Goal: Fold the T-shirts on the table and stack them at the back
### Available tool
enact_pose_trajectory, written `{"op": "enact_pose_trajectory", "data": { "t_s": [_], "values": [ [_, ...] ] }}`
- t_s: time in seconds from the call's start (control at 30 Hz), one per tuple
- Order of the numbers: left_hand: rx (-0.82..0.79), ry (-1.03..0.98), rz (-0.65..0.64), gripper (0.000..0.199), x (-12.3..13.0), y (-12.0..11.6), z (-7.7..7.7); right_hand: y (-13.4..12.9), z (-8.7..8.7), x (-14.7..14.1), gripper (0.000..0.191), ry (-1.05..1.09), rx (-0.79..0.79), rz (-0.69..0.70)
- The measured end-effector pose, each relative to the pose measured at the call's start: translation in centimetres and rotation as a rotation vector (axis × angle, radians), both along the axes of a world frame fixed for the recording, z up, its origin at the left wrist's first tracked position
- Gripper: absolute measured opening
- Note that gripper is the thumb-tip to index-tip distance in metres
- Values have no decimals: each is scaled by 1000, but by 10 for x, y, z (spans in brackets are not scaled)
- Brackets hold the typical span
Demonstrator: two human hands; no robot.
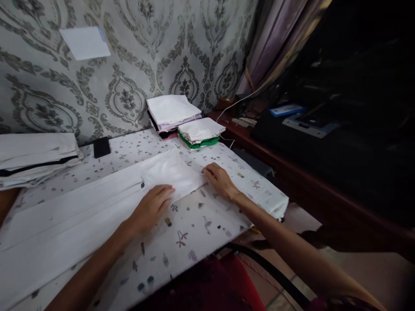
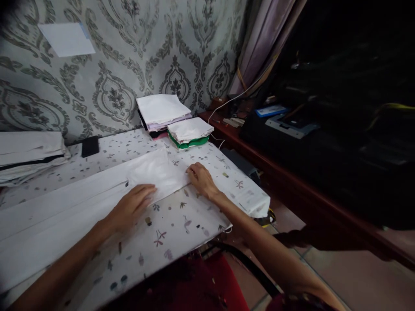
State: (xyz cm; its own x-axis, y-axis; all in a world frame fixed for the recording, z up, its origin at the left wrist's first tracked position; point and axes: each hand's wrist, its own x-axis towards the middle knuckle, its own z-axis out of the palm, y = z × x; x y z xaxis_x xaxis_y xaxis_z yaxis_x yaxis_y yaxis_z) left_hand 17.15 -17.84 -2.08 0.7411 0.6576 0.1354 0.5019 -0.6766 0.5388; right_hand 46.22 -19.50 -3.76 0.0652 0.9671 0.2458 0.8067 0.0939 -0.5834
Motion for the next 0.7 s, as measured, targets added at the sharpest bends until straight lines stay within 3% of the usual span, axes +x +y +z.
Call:
{"op": "enact_pose_trajectory", "data": {
  "t_s": [0.13, 0.27, 0.43, 0.7],
  "values": [
    [61, 50, -23, 35, 55, 44, 2, -11, -5, 17, 22, 32, -38, 99],
    [217, 187, 135, 33, 92, 85, -4, -18, -10, 25, 17, 51, -58, 211],
    [212, 304, 506, 29, 93, 120, -7, -17, -7, 30, 22, 36, -111, 239],
    [52, 323, 535, 22, 89, 147, -8, -11, -6, 30, 17, 32, -101, 240]
  ]
}}
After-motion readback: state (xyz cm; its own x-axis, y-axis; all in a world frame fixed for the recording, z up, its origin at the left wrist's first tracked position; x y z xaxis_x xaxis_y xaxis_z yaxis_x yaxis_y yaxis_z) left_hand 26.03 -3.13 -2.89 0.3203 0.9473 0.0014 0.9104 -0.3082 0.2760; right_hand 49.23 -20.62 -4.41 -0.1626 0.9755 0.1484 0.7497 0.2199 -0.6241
